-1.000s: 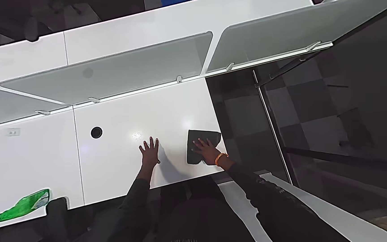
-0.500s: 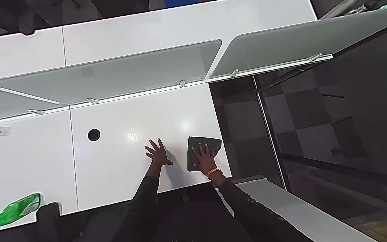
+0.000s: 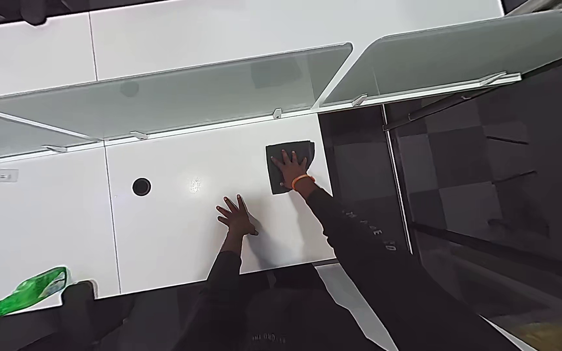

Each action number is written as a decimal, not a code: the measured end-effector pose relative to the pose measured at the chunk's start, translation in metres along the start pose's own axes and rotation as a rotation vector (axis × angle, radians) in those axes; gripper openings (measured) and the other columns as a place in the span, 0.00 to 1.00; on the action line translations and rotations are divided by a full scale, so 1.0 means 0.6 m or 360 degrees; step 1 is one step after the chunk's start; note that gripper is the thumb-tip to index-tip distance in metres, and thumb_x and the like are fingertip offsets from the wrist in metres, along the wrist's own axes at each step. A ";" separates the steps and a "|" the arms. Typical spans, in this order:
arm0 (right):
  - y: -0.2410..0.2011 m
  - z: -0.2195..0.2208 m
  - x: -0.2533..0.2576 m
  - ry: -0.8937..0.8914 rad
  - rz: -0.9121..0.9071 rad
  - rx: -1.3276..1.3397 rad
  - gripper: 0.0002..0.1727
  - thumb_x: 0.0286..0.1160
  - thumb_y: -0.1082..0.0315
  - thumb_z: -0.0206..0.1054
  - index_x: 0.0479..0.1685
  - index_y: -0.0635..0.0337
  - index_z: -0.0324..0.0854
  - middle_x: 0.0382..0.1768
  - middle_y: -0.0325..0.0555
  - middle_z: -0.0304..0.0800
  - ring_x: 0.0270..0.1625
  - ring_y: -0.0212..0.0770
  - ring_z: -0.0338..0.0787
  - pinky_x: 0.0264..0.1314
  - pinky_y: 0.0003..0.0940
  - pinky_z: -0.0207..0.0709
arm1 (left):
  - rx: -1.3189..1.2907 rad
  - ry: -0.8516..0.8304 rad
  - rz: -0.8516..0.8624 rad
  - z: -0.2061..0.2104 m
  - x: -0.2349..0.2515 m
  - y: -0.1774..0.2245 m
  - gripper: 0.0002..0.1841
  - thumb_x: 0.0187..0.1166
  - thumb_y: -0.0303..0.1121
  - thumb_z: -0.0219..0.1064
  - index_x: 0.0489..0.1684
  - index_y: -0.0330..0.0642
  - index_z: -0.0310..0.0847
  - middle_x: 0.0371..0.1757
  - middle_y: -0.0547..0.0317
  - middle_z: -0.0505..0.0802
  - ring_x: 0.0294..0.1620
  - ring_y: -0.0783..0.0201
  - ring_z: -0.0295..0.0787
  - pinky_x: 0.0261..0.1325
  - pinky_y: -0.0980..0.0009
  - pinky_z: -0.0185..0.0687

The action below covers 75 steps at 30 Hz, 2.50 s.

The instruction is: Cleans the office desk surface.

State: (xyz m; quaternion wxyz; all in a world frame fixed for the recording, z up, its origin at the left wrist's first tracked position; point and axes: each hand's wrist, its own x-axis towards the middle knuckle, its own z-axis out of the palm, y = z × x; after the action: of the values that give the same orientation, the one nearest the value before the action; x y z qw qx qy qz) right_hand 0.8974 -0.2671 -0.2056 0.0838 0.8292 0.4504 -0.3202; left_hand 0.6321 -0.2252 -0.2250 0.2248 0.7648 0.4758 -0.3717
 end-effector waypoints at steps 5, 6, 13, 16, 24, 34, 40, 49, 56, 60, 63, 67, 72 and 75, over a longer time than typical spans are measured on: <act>-0.010 -0.024 0.012 -0.0018 -0.0045 -0.0157 0.68 0.46 0.50 0.92 0.95 0.23 0.50 0.97 0.58 0.38 0.90 0.82 0.49 0.79 0.91 0.44 | -0.0015 0.0002 -0.0012 0.004 -0.002 0.000 0.94 0.17 0.54 0.96 0.97 0.58 0.16 0.89 0.30 0.12 0.88 0.13 0.12 0.73 0.11 0.42; -0.007 -0.015 0.009 -0.0012 -0.0049 -0.0151 0.66 0.47 0.48 0.91 0.95 0.22 0.50 0.97 0.56 0.38 0.91 0.81 0.48 0.78 0.91 0.45 | -0.0018 0.0007 -0.0012 0.004 -0.001 0.000 0.95 0.17 0.54 0.95 0.97 0.59 0.16 0.89 0.30 0.12 0.88 0.13 0.12 0.73 0.11 0.42; -0.018 0.105 -0.166 -0.0190 -0.0168 0.0075 0.54 0.66 0.52 0.78 0.96 0.24 0.48 0.97 0.58 0.36 0.93 0.79 0.43 0.79 0.90 0.41 | -0.0023 0.0006 0.0005 -0.001 -0.004 0.000 0.94 0.18 0.54 0.95 0.97 0.57 0.16 0.89 0.29 0.12 0.88 0.12 0.12 0.72 0.11 0.42; -0.051 0.208 -0.282 -0.0181 -0.0266 0.0155 0.48 0.70 0.51 0.74 0.94 0.25 0.55 0.97 0.56 0.40 0.93 0.78 0.43 0.81 0.89 0.39 | -0.0026 0.0012 -0.0004 0.000 -0.003 -0.001 0.93 0.19 0.53 0.95 0.97 0.57 0.16 0.89 0.30 0.12 0.88 0.12 0.11 0.72 0.10 0.41; -0.033 0.345 -0.454 -0.0203 -0.0425 0.0185 0.45 0.71 0.74 0.67 0.90 0.23 0.63 0.97 0.40 0.47 0.97 0.63 0.43 0.88 0.82 0.36 | -0.0004 -0.0006 -0.0022 0.000 -0.008 0.003 0.93 0.22 0.54 0.95 0.96 0.58 0.12 0.88 0.33 0.09 0.88 0.14 0.07 0.75 0.11 0.36; 0.113 0.327 -0.482 -0.0228 0.0090 0.0140 0.38 0.82 0.50 0.61 0.93 0.18 0.54 0.99 0.41 0.36 0.98 0.63 0.36 0.88 0.81 0.34 | 0.0051 0.0006 -0.0041 -0.002 -0.010 0.006 0.93 0.23 0.55 0.94 0.96 0.57 0.11 0.88 0.31 0.10 0.88 0.14 0.10 0.75 0.12 0.41; 0.068 0.263 -0.395 -0.0239 0.0130 0.0157 0.47 0.76 0.43 0.69 0.96 0.22 0.47 0.98 0.51 0.28 0.96 0.71 0.32 0.86 0.84 0.35 | 0.0352 0.0268 0.0171 -0.021 -0.016 0.029 0.91 0.18 0.53 0.96 0.99 0.57 0.26 0.96 0.39 0.26 0.93 0.22 0.21 0.80 0.16 0.38; 0.022 0.150 -0.226 -0.0196 0.0052 0.0115 0.52 0.73 0.47 0.73 0.97 0.25 0.43 0.98 0.56 0.25 0.96 0.74 0.32 0.87 0.83 0.37 | 0.0159 0.0066 0.0121 -0.068 0.039 0.025 0.95 0.17 0.54 0.97 0.97 0.60 0.15 0.91 0.33 0.13 0.89 0.14 0.15 0.73 0.13 0.48; 0.002 0.078 -0.105 -0.0129 0.0043 0.0107 0.55 0.69 0.47 0.76 0.97 0.23 0.43 0.98 0.53 0.24 0.96 0.74 0.30 0.86 0.84 0.37 | 0.0132 -0.0030 0.0078 -0.073 0.055 0.035 0.95 0.16 0.50 0.97 0.97 0.61 0.15 0.91 0.34 0.13 0.88 0.12 0.14 0.69 0.09 0.46; -0.017 0.017 -0.017 -0.0102 0.0043 0.0093 0.54 0.70 0.46 0.74 0.97 0.23 0.43 0.98 0.53 0.26 0.96 0.73 0.30 0.86 0.84 0.37 | 0.0104 -0.0046 0.0091 -0.076 0.056 0.033 0.94 0.17 0.50 0.96 0.97 0.62 0.15 0.91 0.35 0.13 0.88 0.13 0.13 0.69 0.09 0.45; -0.033 -0.026 0.052 -0.0064 0.0039 0.0093 0.52 0.71 0.44 0.73 0.96 0.23 0.45 0.98 0.53 0.27 0.96 0.72 0.30 0.87 0.83 0.37 | 0.0095 -0.0046 0.0097 -0.077 0.056 0.031 0.94 0.19 0.50 0.96 0.97 0.63 0.16 0.91 0.36 0.13 0.88 0.12 0.13 0.70 0.10 0.46; -0.058 -0.073 0.128 0.0010 0.0075 0.0073 0.53 0.69 0.43 0.75 0.96 0.23 0.46 0.98 0.52 0.27 0.97 0.70 0.32 0.86 0.82 0.42 | 0.0079 -0.0065 0.0092 -0.079 0.056 0.031 0.93 0.18 0.50 0.96 0.97 0.65 0.16 0.92 0.38 0.14 0.89 0.13 0.14 0.71 0.10 0.44; -0.084 -0.108 0.181 0.0144 0.0115 0.0079 0.55 0.64 0.42 0.79 0.95 0.23 0.49 0.98 0.52 0.33 0.96 0.71 0.37 0.82 0.85 0.47 | 0.0026 -0.0053 0.0099 -0.077 0.057 0.028 0.92 0.17 0.47 0.96 0.98 0.66 0.20 0.93 0.41 0.14 0.89 0.15 0.14 0.72 0.11 0.43; -0.087 -0.117 0.196 0.0172 0.0131 0.0070 0.56 0.62 0.40 0.80 0.95 0.23 0.51 0.98 0.51 0.37 0.95 0.71 0.40 0.82 0.84 0.49 | 0.0010 -0.0061 0.0099 -0.079 0.057 0.027 0.92 0.19 0.47 0.96 0.98 0.67 0.20 0.92 0.40 0.14 0.89 0.14 0.13 0.72 0.11 0.42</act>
State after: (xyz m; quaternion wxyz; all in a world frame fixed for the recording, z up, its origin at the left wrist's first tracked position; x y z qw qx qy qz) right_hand 0.9333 -0.1254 -0.2142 0.0542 0.8647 0.4128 -0.2810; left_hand 0.6728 -0.1802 -0.2222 0.2430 0.7727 0.4462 -0.3805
